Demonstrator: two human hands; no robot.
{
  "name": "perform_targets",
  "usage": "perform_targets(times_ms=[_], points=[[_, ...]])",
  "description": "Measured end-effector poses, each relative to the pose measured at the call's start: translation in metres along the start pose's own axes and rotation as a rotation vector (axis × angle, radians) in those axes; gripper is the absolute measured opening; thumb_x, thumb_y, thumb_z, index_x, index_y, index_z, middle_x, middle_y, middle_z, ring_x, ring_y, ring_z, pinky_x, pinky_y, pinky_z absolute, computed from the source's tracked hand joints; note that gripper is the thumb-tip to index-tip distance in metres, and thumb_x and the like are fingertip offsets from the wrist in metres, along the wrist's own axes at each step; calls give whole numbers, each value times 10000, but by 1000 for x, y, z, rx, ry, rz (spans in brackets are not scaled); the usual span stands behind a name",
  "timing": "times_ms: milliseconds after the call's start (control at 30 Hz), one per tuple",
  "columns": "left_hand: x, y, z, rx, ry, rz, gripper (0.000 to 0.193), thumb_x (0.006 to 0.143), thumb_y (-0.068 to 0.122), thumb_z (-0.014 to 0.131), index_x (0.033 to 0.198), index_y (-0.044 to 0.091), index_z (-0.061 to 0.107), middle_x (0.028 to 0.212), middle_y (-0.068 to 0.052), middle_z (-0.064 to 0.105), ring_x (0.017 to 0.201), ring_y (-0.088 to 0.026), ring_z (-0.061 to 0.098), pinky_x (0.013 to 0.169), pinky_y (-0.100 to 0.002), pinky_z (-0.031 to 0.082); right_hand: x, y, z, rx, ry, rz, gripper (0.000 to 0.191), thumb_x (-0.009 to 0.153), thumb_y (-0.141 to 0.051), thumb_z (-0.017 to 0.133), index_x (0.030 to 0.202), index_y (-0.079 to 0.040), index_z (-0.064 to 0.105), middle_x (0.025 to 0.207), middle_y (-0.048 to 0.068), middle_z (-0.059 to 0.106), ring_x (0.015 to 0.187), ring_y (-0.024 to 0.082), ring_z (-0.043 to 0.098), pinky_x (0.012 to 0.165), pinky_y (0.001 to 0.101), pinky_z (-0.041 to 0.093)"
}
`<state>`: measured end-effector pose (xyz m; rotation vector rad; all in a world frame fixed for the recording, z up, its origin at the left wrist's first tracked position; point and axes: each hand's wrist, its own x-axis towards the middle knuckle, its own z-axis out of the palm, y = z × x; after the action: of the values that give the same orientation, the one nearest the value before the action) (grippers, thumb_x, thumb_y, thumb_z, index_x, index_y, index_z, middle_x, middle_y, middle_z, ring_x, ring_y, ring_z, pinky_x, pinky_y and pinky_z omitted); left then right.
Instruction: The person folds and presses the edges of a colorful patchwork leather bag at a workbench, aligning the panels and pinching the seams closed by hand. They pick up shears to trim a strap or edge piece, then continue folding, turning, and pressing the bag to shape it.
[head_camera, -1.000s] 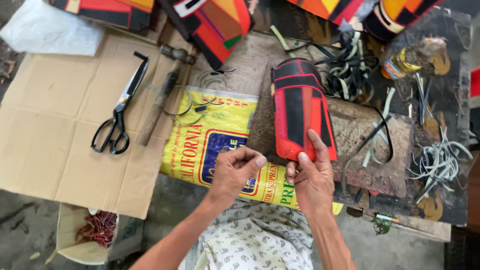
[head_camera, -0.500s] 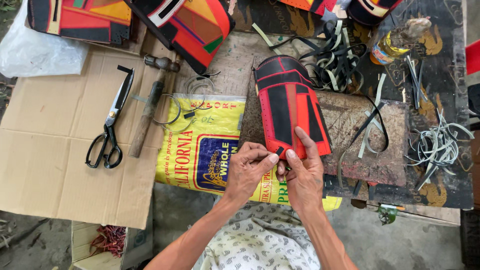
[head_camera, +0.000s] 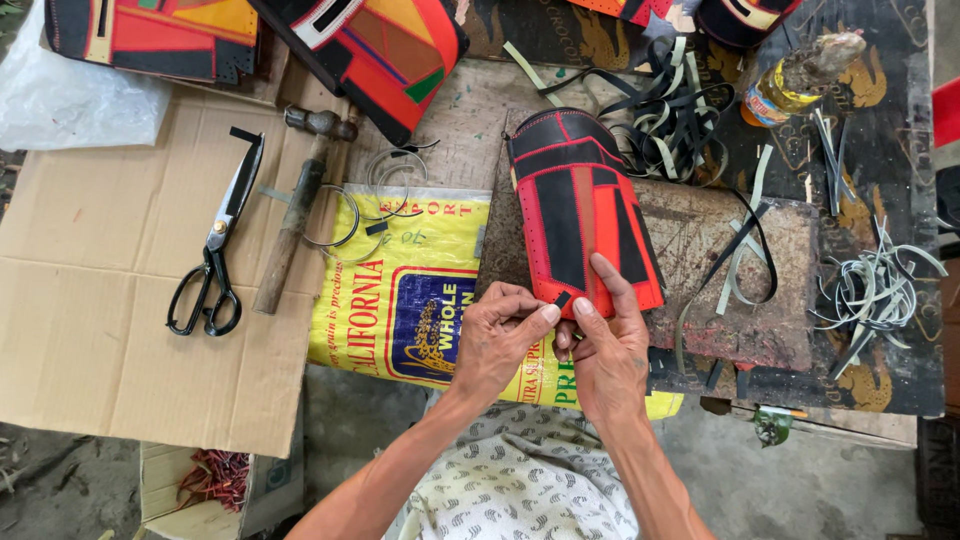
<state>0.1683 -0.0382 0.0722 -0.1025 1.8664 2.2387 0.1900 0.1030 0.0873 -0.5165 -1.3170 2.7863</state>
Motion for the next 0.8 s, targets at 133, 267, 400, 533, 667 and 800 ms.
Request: perform_targets(times_ms=[133,267,400,533,667,800], points=[[1,-2,1,-31,-5,-4,176,899,78,777,975,-79,754,1047,-70,571,888,-121,651,755,-265,585,0,0,1,14,9,-5,593,952,-38,664,1517,-98,492,874,41,676,676,122,594,604,269,505],[3,-3,0,-135,-10,-29,156,904,61,757,957,-84,729,1040,-68,561,847,-135,679,709,-286,610,3,2,4,-5,35,-11,585,947,-30,668,1504,-93,502,872,40,677,662,115,593,582,267,503],[4,-5,-2,-114,-15,-12,150,912,48,756,963,-90,729,1046,-70,562,853,-135,681,717,-284,609,6,5,7,-25,69,-30,582,937,-13,685,1490,-81,520,859,50,679,648,112,599,555,265,497],[6,-7,-3,-139,-16,-14,151,908,50,757,961,-89,727,1047,-70,559,845,-136,683,710,-287,612,8,9,9,-28,109,-43,579,911,-3,706,1462,-67,539,890,55,694,633,112,602,531,265,490],[6,-10,-3,-109,-10,-9,156,907,48,760,969,-91,725,1052,-75,568,868,-133,679,735,-277,602,12,12,10,-40,151,-56,574,898,14,721,1444,-54,559,901,55,696,624,107,588,512,263,471],[4,-11,-5,-100,-12,1,172,904,47,764,982,-102,730,1086,-76,573,927,-125,665,799,-263,594,15,11,9,-8,166,-30,577,876,27,707,1427,-60,559,915,54,712,583,113,575,507,260,471]])
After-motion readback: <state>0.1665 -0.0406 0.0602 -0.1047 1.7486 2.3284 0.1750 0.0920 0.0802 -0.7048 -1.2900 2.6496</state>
